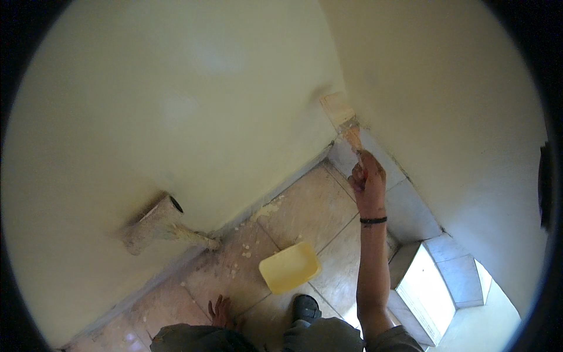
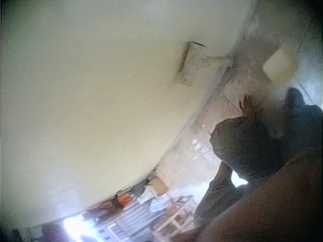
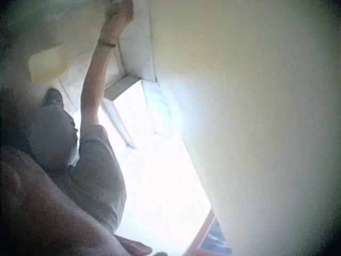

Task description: The person opens a paint bucket, pours yellow paint into a smaller container, and uses a brush to apply the paint to a wall surface near some stairs.

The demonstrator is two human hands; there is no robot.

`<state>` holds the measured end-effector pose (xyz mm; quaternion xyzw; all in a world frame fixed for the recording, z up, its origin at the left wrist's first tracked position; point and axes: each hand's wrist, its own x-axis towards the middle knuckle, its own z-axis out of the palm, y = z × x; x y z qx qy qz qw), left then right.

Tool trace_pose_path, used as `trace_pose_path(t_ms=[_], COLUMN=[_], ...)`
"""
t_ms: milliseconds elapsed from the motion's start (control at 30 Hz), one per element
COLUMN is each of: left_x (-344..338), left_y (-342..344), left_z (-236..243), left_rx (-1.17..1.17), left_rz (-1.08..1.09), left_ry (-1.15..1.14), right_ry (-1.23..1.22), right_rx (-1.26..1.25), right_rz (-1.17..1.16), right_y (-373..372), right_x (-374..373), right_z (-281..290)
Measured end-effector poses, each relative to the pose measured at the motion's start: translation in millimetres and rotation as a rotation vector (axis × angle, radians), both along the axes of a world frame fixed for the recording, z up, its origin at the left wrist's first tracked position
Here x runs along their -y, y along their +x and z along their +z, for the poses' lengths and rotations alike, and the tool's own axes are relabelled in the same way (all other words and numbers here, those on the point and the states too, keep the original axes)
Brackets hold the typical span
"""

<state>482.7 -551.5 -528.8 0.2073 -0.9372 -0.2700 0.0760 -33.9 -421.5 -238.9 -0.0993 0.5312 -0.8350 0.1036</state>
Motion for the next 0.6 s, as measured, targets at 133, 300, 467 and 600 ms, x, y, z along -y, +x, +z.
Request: trace_pose_path(t_ms=[133,300,467,600], left_x=[-14.5,2.6,-21.9,-1.8], left_y=[-9.9,9.9,-14.9,10.1], left_z=[-19.0,-73.4,-40.0,-39.0], left_rx=[-0.083,-0.054,-0.236,-0.122], left_rz=[-0.016,0.094,0.116,0.148], left_ry=[0.025,-0.167,-0.224,-0.208], right_ry=[0.297,0.604,0.509,0.134], right_rx=[-0.004,0.166,-0.077,-0.260], right_rz=[0.018,0.141,0.005,0.035], right_y=[16.7,68.3,77.8,104.5], right_x=[1.7,23.2,24.3,40.1], right_z=[-76.5,-97.2,31.2,120.0])
